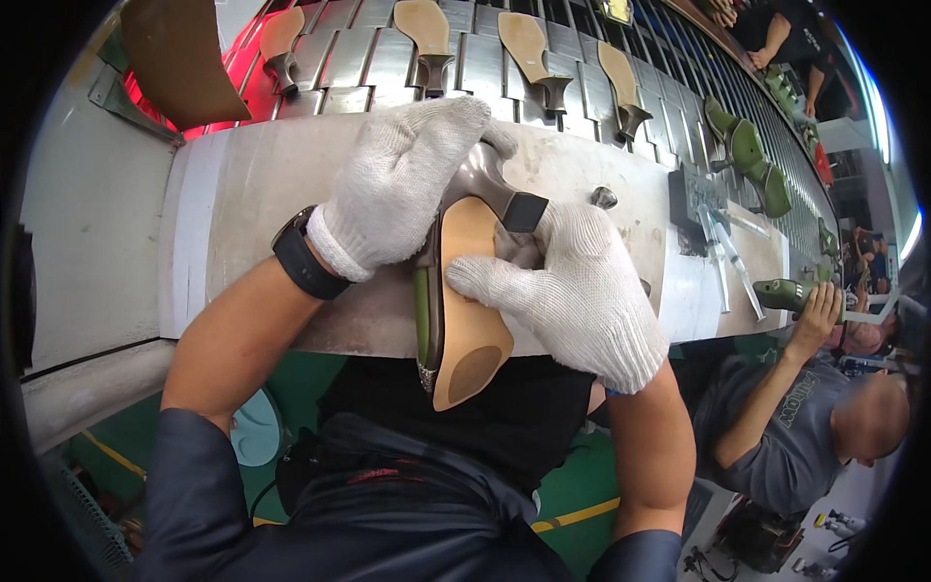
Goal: The person assembles high-heeled shoes by pressing soles onto shoe uppers on lasts by hand and hammering along the edges and heels using a hammer.
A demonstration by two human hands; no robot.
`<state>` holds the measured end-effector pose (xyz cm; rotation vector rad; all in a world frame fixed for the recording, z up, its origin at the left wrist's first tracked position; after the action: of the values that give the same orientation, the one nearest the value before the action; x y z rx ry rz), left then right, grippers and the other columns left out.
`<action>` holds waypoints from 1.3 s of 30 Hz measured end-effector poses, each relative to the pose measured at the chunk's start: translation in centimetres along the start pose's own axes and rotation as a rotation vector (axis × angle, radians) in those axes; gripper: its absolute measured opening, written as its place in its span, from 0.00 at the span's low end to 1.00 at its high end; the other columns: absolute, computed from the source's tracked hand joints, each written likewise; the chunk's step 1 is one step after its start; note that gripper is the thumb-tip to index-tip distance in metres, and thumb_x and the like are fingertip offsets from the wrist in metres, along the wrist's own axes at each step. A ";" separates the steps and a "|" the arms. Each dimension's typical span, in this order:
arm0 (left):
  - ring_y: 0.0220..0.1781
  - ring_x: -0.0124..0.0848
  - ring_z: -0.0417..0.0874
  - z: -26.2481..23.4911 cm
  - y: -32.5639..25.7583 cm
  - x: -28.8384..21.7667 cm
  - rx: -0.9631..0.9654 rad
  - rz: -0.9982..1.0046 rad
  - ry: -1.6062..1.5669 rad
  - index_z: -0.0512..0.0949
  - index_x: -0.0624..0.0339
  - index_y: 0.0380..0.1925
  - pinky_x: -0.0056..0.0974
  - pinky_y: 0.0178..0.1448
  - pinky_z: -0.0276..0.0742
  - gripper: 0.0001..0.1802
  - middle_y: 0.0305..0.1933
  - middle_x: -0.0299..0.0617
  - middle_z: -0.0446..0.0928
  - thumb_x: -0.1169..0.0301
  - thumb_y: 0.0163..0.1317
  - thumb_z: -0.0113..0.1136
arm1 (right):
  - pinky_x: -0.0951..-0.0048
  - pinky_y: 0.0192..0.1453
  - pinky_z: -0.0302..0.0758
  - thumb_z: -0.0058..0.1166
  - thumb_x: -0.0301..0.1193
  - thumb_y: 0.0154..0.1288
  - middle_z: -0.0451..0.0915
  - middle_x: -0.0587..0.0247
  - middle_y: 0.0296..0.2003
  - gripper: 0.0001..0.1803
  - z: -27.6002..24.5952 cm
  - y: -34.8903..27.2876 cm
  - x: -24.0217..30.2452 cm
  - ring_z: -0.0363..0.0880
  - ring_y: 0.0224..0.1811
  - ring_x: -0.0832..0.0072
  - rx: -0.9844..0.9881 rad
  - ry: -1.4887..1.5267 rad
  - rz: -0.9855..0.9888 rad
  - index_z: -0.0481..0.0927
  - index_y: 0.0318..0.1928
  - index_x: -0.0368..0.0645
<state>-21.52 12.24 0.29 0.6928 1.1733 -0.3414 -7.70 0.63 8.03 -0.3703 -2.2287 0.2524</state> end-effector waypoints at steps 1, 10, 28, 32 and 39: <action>0.46 0.22 0.87 0.0 -0.2 0.1 -0.022 0.008 0.002 0.89 0.70 0.49 0.32 0.52 0.84 0.25 0.43 0.40 0.90 0.59 0.90 0.52 | 0.73 0.32 0.79 0.82 0.40 0.63 0.85 0.64 0.24 0.22 0.1 -0.1 0.2 0.81 0.26 0.84 0.009 -0.013 0.017 0.90 0.35 0.30; 0.47 0.23 0.87 -0.7 0.2 -0.2 -0.013 0.006 0.145 0.88 0.69 0.50 0.33 0.56 0.84 0.21 0.43 0.40 0.90 0.62 0.89 0.53 | 0.73 0.39 0.84 0.79 0.38 0.66 0.91 0.64 0.33 0.22 2.4 1.0 0.2 0.88 0.35 0.82 -0.170 0.173 -0.244 0.90 0.50 0.33; 0.60 0.42 0.85 -5.4 -10.1 -5.6 0.080 0.184 0.695 0.80 0.61 0.58 0.46 0.66 0.82 0.45 0.57 0.50 0.80 0.59 0.42 0.96 | 0.49 0.71 0.78 0.84 0.39 0.51 0.84 0.50 0.58 0.38 0.3 -3.4 -1.2 0.83 0.64 0.47 -0.145 -0.384 -0.602 0.83 0.62 0.44; 0.61 0.53 0.84 0.4 -11.4 -4.2 0.042 0.348 1.114 0.82 0.59 0.60 0.53 0.69 0.79 0.46 0.57 0.47 0.84 0.64 0.36 0.92 | 0.44 0.75 0.76 0.84 0.32 0.41 0.82 0.44 0.66 0.44 -1.7 -1.8 -4.7 0.79 0.70 0.39 -0.331 -0.632 -0.738 0.84 0.64 0.45; 0.76 0.46 0.79 0.1 -9.2 -4.8 0.244 -0.086 0.626 0.81 0.62 0.63 0.48 0.81 0.73 0.43 0.76 0.56 0.75 0.68 0.43 0.90 | 0.37 0.82 0.66 0.80 0.29 0.47 0.84 0.52 0.66 0.26 -0.9 -3.9 -6.5 0.79 0.73 0.43 -0.385 -0.514 -0.849 0.87 0.50 0.47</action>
<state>-28.52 4.81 1.83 1.0056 1.7770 -0.3542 -3.75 -5.20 5.09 0.5149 -2.7105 -0.6012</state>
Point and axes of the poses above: each hand's wrist, its own y-axis towards the middle knuckle, its own z-axis out of the palm, x = y × z, the point moved 2 cm from there along y, towards the middle knuckle
